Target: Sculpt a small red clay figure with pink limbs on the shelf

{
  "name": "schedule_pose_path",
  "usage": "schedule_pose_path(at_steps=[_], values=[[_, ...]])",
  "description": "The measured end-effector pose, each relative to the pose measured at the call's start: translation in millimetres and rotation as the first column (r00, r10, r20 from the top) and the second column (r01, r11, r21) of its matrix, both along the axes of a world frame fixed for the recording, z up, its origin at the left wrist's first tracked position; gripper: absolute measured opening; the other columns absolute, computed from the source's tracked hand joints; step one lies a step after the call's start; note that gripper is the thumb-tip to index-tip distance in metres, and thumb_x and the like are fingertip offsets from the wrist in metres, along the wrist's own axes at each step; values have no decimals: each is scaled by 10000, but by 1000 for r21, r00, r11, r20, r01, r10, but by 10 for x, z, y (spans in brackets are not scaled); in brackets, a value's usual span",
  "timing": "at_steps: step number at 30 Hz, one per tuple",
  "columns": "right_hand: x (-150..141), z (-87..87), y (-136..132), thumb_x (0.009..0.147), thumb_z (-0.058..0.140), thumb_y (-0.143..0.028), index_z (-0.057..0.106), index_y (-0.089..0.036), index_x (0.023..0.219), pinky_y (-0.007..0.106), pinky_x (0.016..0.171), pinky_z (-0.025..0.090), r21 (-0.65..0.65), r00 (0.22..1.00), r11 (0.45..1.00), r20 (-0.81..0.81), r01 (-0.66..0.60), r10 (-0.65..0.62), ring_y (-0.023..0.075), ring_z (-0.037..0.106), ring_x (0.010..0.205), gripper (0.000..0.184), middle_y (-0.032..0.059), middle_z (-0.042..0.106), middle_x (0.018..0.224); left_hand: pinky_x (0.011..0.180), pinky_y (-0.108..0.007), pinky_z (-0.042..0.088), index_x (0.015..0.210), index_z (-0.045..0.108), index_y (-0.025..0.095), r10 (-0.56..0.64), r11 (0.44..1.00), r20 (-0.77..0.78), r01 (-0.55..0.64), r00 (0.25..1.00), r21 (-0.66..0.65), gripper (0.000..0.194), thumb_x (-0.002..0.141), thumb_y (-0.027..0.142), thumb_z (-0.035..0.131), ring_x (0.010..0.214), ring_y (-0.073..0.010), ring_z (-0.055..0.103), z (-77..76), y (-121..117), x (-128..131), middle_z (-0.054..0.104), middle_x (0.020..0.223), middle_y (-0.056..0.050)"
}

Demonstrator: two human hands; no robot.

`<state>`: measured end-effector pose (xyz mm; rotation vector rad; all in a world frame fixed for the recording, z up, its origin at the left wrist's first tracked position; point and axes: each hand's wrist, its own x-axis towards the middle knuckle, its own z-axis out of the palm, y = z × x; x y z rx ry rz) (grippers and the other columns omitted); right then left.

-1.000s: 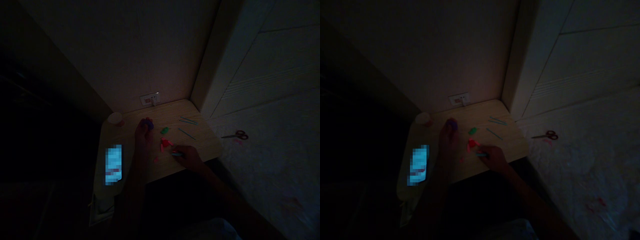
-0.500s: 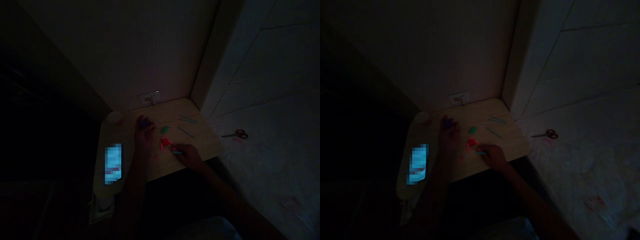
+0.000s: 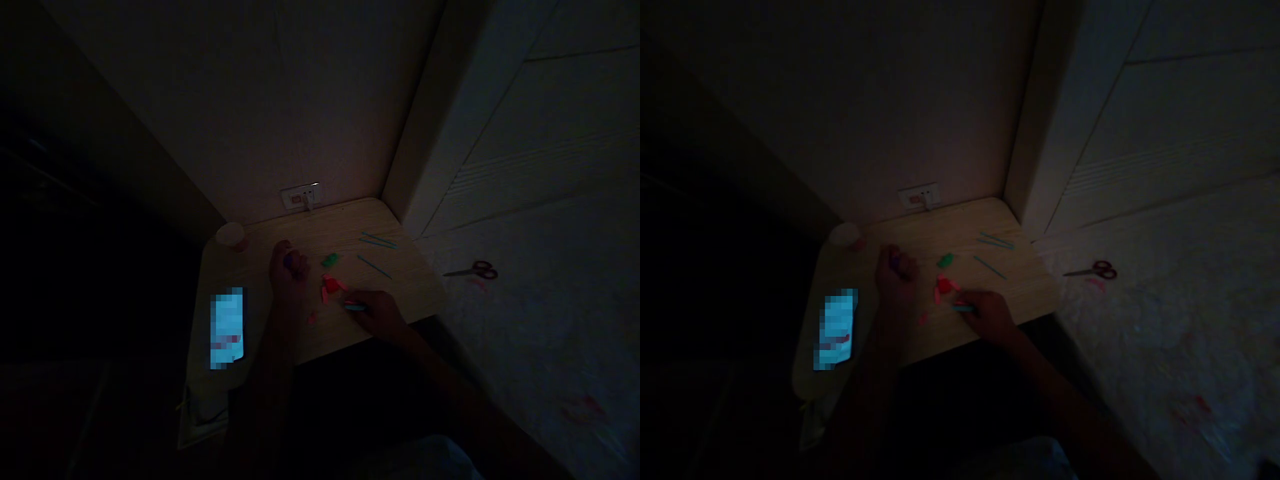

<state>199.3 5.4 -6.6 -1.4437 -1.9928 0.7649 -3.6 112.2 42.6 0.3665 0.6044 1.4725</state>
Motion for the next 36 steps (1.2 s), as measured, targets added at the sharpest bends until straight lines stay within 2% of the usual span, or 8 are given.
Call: schedule_pose_path(at_steps=[3,7,14,20,25,28,32,36], values=[[-2,-2,-1,938,602,-318,771,-242,1013,304,788,498,-1,1000,1000,-11,-1,1,241,750,900,200,59,811,1010,353,-147,203,877,619,200,10,999,-30,-9,1000,52,103,910,218,714,406,-47,398,3,5,30,431,512,95],[-8,3,-3,936,600,-319,764,-237,963,298,758,488,0,1000,1000,-7,0,0,232,744,856,185,54,807,951,482,-122,384,918,613,209,52,996,-36,-49,998,78,272,781,144,839,647,-59,611,28,14,65,623,752,51],[-3,-9,-6,927,610,-295,769,-235,978,298,761,483,12,1000,1000,-3,8,-7,233,747,864,177,55,809,966,365,-179,167,670,391,194,49,999,50,-48,998,-20,444,998,344,650,371,-48,271,52,22,15,272,463,105],[-8,10,-7,934,600,-308,763,-227,978,300,753,470,16,1000,1000,-3,-1,1,237,748,865,187,51,806,968,363,-221,142,624,333,201,41,999,63,-39,997,-31,563,1002,542,573,335,-60,167,17,-5,-22,199,434,104],[-11,2,-11,925,599,-305,757,-231,970,305,765,479,22,1000,1000,-30,-8,8,237,749,869,180,51,805,972,593,-206,483,852,643,200,-31,989,35,25,999,148,141,868,276,761,626,-92,592,-18,-1,3,613,716,20],[-11,0,-11,933,595,-318,754,-229,964,304,760,483,18,999,1000,-35,1,0,236,749,864,185,57,804,961,693,-198,528,964,713,207,-7,986,-70,18,998,163,243,757,169,835,819,-117,675,-72,22,23,717,908,-23],[-7,-15,-3,937,595,-326,757,-229,972,308,757,478,14,1000,1000,-5,-3,3,242,750,871,192,59,806,961,754,-177,541,1031,735,181,-19,981,-126,43,992,188,313,763,259,877,984,-139,717,-119,33,33,754,1142,-75],[-2,-23,0,942,593,-320,761,-232,985,309,776,480,13,1000,1000,-2,-8,8,242,752,895,194,58,809,990,699,-169,543,1042,735,183,-5,990,-151,27,989,141,280,807,273,859,826,-102,720,-110,30,23,778,1100,-71]])
